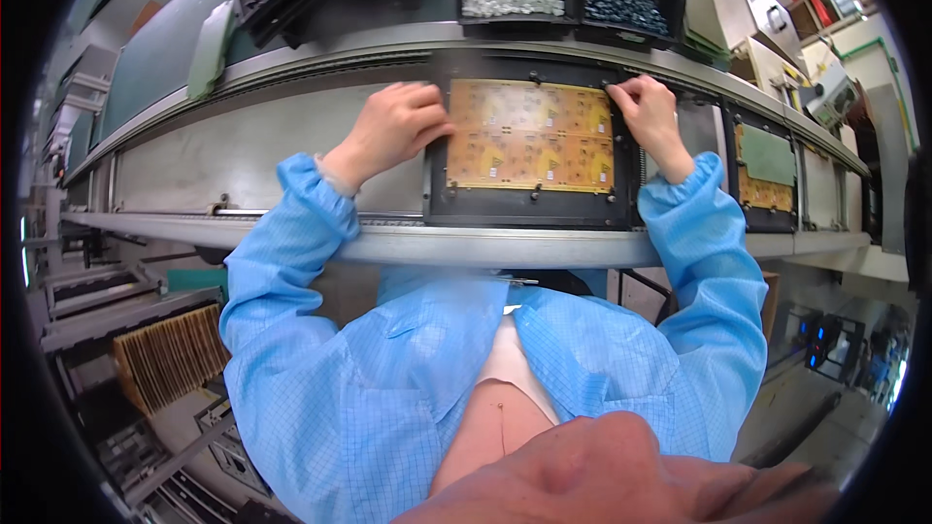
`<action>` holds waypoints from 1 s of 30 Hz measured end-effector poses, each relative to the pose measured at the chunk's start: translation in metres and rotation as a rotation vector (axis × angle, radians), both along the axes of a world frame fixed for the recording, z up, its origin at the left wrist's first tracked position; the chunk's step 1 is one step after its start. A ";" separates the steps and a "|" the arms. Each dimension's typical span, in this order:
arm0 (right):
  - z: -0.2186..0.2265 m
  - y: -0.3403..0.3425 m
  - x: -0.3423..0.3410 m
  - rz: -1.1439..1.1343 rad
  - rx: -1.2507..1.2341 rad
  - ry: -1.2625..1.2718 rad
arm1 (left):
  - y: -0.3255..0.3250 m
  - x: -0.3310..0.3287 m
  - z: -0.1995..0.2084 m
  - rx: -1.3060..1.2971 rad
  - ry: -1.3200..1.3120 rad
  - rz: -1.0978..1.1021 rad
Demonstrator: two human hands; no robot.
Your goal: Manual assembly of electronic components onto printed circuit boards at an assembly line station.
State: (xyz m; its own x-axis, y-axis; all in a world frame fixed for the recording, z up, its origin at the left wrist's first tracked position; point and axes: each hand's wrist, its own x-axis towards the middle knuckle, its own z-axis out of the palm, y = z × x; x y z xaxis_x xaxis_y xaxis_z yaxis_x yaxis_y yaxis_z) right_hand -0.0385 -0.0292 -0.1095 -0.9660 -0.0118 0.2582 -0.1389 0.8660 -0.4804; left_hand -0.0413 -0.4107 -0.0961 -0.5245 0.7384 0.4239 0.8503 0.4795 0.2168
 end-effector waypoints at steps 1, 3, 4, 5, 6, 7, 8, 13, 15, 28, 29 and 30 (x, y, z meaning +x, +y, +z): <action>0.001 0.005 0.002 0.034 -0.029 -0.002 | 0.002 -0.005 0.002 -0.018 0.007 0.013; 0.004 0.007 0.012 0.017 -0.169 -0.041 | 0.011 -0.016 0.002 0.157 -0.081 0.236; -0.002 0.009 0.014 0.040 -0.245 -0.032 | 0.014 -0.021 0.000 0.139 0.045 0.292; -0.007 0.007 0.018 0.045 -0.257 -0.027 | 0.016 -0.026 -0.006 0.128 0.053 0.295; -0.010 0.007 0.021 0.041 -0.292 0.005 | 0.018 -0.029 -0.012 0.048 0.101 0.319; -0.012 0.007 0.023 0.037 -0.327 0.038 | 0.020 -0.032 -0.016 -0.031 0.148 0.341; -0.019 0.007 0.024 0.038 -0.362 0.036 | 0.023 -0.033 -0.018 -0.013 0.118 0.356; -0.031 -0.005 0.025 -0.011 -0.404 0.100 | 0.035 -0.046 -0.006 -0.219 -0.115 0.527; -0.033 -0.010 0.025 -0.014 -0.388 0.123 | 0.041 -0.050 0.008 -0.296 -0.193 0.569; -0.040 -0.026 0.040 0.048 -0.408 0.166 | 0.088 -0.072 0.037 -0.226 0.482 0.431; -0.041 -0.029 0.042 0.078 -0.441 0.145 | 0.096 -0.081 0.035 -0.220 0.488 0.435; -0.040 -0.032 0.043 0.098 -0.438 0.131 | 0.105 -0.091 0.031 -0.222 0.479 0.408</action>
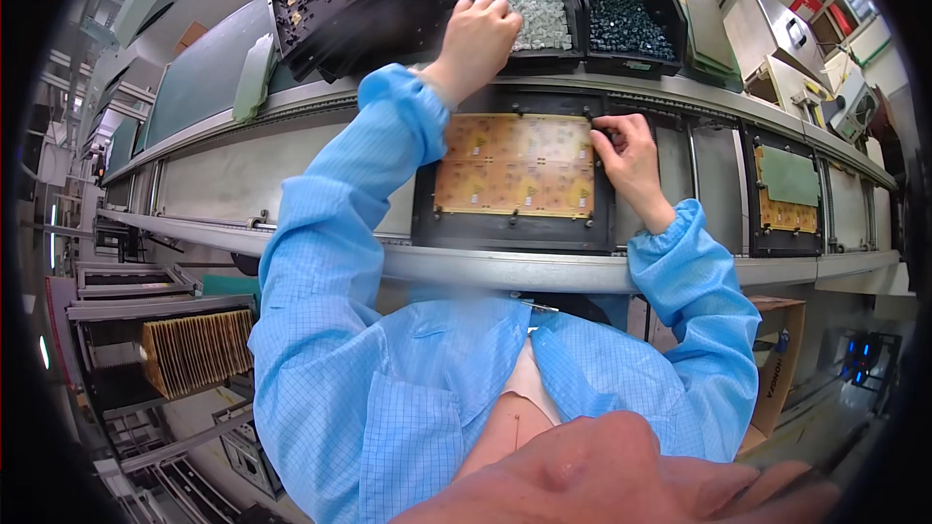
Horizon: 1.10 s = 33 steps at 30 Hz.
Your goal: Manual assembly of electronic components onto printed circuit boards at an assembly line station.
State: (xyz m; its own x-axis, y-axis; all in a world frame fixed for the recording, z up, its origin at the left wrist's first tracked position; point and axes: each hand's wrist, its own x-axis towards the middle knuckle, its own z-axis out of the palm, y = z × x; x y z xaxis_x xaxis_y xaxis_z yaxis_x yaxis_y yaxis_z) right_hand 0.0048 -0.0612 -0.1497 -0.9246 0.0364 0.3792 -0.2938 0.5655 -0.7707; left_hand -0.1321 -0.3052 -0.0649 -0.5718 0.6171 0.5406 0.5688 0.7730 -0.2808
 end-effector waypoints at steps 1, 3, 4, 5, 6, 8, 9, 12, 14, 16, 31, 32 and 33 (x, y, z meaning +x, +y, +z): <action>0.000 -0.002 0.001 0.022 0.006 -0.009 | 0.009 -0.008 -0.005 -0.005 -0.013 -0.024; 0.004 -0.005 0.001 0.060 0.025 -0.004 | 0.029 -0.011 -0.006 0.027 -0.057 -0.037; 0.007 -0.006 0.001 0.075 0.048 -0.021 | 0.036 -0.012 -0.007 -0.029 -0.134 0.022; 0.010 -0.003 -0.001 0.088 0.073 -0.039 | 0.043 -0.012 -0.007 -0.082 -0.213 0.078; 0.013 0.001 -0.004 0.079 0.081 -0.038 | 0.044 -0.014 -0.009 -0.050 -0.242 0.071; 0.021 0.009 -0.017 0.109 0.113 -0.034 | 0.045 -0.020 -0.006 -0.030 -0.354 0.103; 0.030 0.015 -0.025 0.077 0.201 0.044 | 0.046 -0.021 -0.005 -0.021 -0.471 0.140; 0.049 0.038 -0.070 -0.031 0.383 0.357 | 0.037 -0.016 -0.007 0.146 -0.438 0.001; 0.060 0.042 -0.100 -0.057 0.512 0.411 | 0.028 -0.012 -0.004 0.243 -0.431 -0.054; 0.066 0.042 -0.123 -0.048 0.657 0.264 | 0.020 -0.013 -0.006 0.290 -0.418 -0.079; 0.064 0.037 -0.161 -0.033 0.767 0.114 | -0.036 0.067 0.026 0.929 -1.556 -0.300; 0.063 0.039 -0.161 -0.022 0.775 0.178 | -0.035 0.072 0.028 0.913 -1.551 -0.252; 0.061 0.040 -0.162 -0.020 0.770 0.173 | -0.034 0.074 0.027 0.911 -1.556 -0.246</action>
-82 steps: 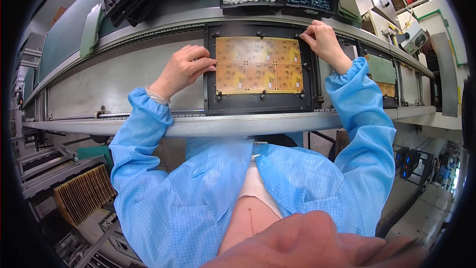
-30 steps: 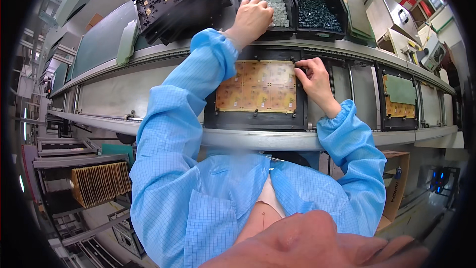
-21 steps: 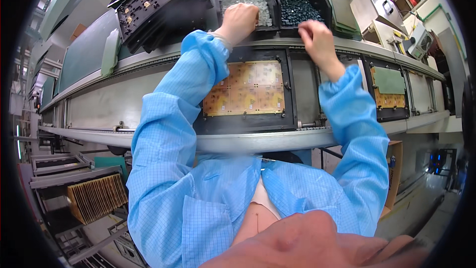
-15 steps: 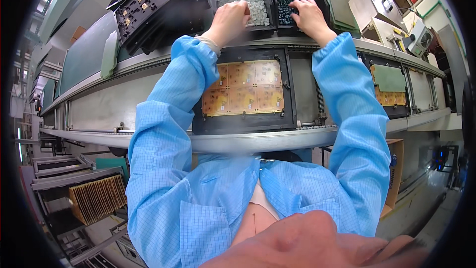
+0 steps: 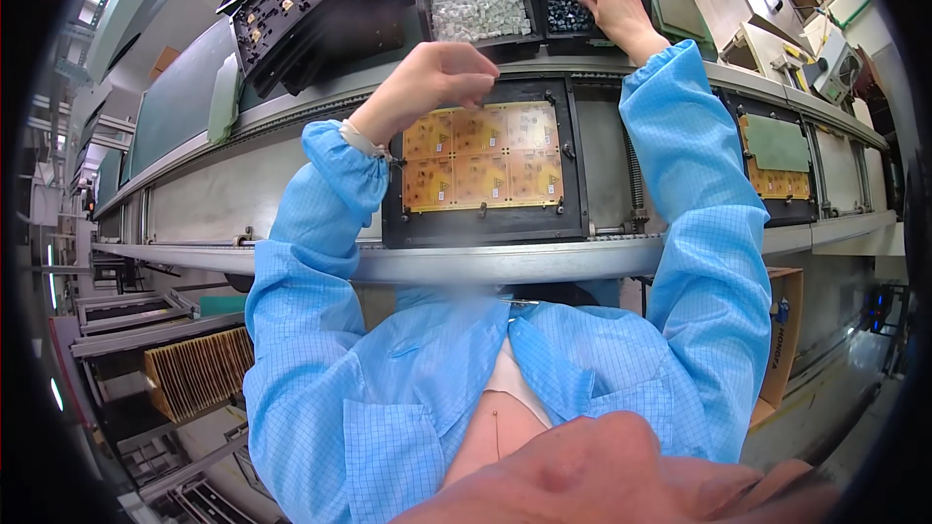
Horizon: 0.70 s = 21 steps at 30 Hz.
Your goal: Manual assembly of electronic components onto printed circuit boards at an assembly line station.
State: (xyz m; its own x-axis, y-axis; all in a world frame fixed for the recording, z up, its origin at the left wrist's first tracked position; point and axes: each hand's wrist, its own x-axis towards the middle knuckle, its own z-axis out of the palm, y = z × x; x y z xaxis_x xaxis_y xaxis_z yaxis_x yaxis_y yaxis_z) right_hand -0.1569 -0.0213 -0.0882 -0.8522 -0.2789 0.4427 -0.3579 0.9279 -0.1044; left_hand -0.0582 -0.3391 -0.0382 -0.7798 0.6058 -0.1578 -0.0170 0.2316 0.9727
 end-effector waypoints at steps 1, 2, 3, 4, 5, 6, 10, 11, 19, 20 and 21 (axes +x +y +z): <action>-0.002 0.002 0.000 0.018 -0.008 0.080 | 0.001 0.001 -0.003 -0.088 0.072 -0.012; -0.002 0.002 0.001 0.037 -0.016 0.158 | 0.001 0.004 -0.007 -0.175 0.143 -0.025; -0.001 0.001 -0.001 0.087 -0.063 0.159 | 0.003 0.003 -0.012 -0.185 0.147 -0.017; -0.001 0.002 0.000 0.083 -0.069 0.150 | 0.006 0.002 -0.014 -0.190 0.138 -0.022; 0.007 0.000 0.005 0.064 -0.191 0.107 | 0.012 0.004 -0.012 -0.177 0.166 -0.019; 0.009 -0.001 0.009 0.042 -0.313 0.063 | 0.019 0.006 -0.010 -0.164 0.194 -0.018; 0.059 -0.042 0.074 0.089 -0.736 -0.062 | 0.028 0.012 -0.020 -0.211 0.234 0.006; 0.034 -0.020 0.062 0.135 -0.761 -0.118 | 0.038 0.012 -0.027 -0.124 0.208 0.025; 0.012 -0.041 0.161 0.246 -1.167 -0.438 | 0.054 0.012 -0.038 -0.463 0.631 0.047; 0.009 -0.041 0.166 0.229 -1.222 -0.478 | 0.054 0.010 -0.043 -0.432 0.663 0.054; 0.003 -0.038 0.168 0.217 -1.254 -0.524 | 0.054 0.009 -0.047 -0.401 0.695 0.062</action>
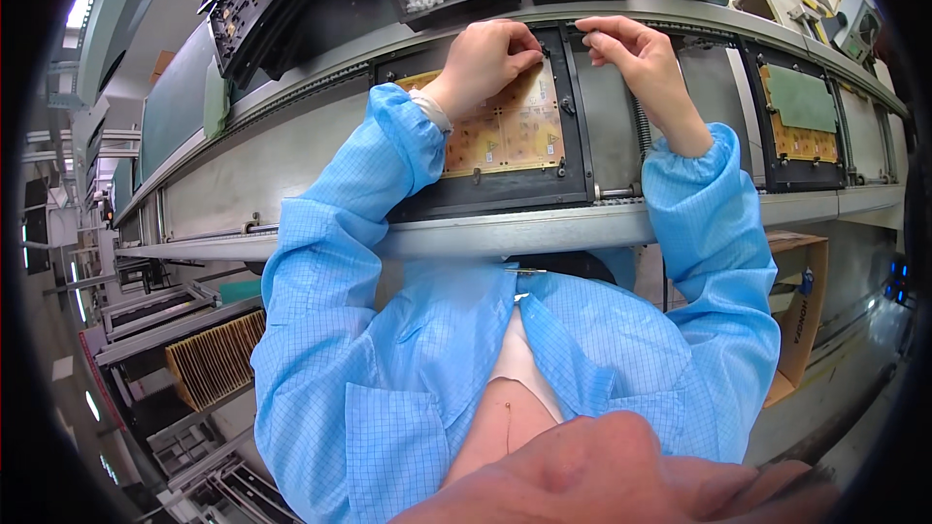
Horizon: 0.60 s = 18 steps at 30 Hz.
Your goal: Manual assembly of electronic components onto printed circuit boards at an assembly line station.
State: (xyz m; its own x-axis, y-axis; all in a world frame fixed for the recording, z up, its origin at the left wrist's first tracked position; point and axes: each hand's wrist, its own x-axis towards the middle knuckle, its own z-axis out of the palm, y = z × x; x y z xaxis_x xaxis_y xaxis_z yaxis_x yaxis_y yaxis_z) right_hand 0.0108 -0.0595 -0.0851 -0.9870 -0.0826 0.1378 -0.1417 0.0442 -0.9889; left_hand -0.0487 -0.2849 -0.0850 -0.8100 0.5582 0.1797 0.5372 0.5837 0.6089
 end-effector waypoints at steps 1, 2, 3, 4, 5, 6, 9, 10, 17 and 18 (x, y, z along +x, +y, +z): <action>-0.002 0.000 0.001 -0.003 -0.004 -0.003 | -0.001 0.000 -0.003 -0.004 -0.003 -0.003; -0.004 0.000 0.003 -0.017 -0.004 -0.022 | -0.001 0.000 -0.005 -0.003 0.012 -0.003; -0.005 0.000 0.004 -0.029 -0.003 -0.041 | -0.002 0.000 -0.007 -0.002 0.028 -0.001; -0.006 -0.001 0.005 -0.031 -0.007 -0.043 | -0.002 -0.001 -0.008 -0.006 0.026 -0.004; -0.006 -0.004 0.006 -0.017 -0.023 -0.045 | -0.003 -0.001 -0.010 -0.005 0.041 -0.005; -0.006 -0.006 0.006 -0.002 -0.039 -0.045 | -0.004 -0.001 -0.010 -0.002 0.056 -0.006; -0.004 -0.006 0.009 0.024 -0.013 -0.050 | -0.004 0.003 -0.005 -0.034 0.119 -0.016; -0.004 -0.006 0.009 0.024 -0.013 -0.052 | -0.005 0.003 -0.005 -0.035 0.117 -0.017; -0.004 -0.005 0.013 0.038 0.039 -0.067 | -0.002 0.007 0.005 -0.104 0.110 -0.055; -0.004 -0.004 0.014 0.039 0.019 -0.071 | -0.001 0.008 0.005 -0.132 0.134 -0.055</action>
State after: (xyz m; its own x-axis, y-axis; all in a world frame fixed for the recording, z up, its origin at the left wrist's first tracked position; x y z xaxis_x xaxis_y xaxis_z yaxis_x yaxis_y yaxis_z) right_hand 0.0245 -0.0639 -0.0892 -0.9903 -0.1229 0.0654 -0.0731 0.0585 -0.9956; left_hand -0.0407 -0.2859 -0.0795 -0.7511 0.6272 0.2063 0.6421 0.6211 0.4495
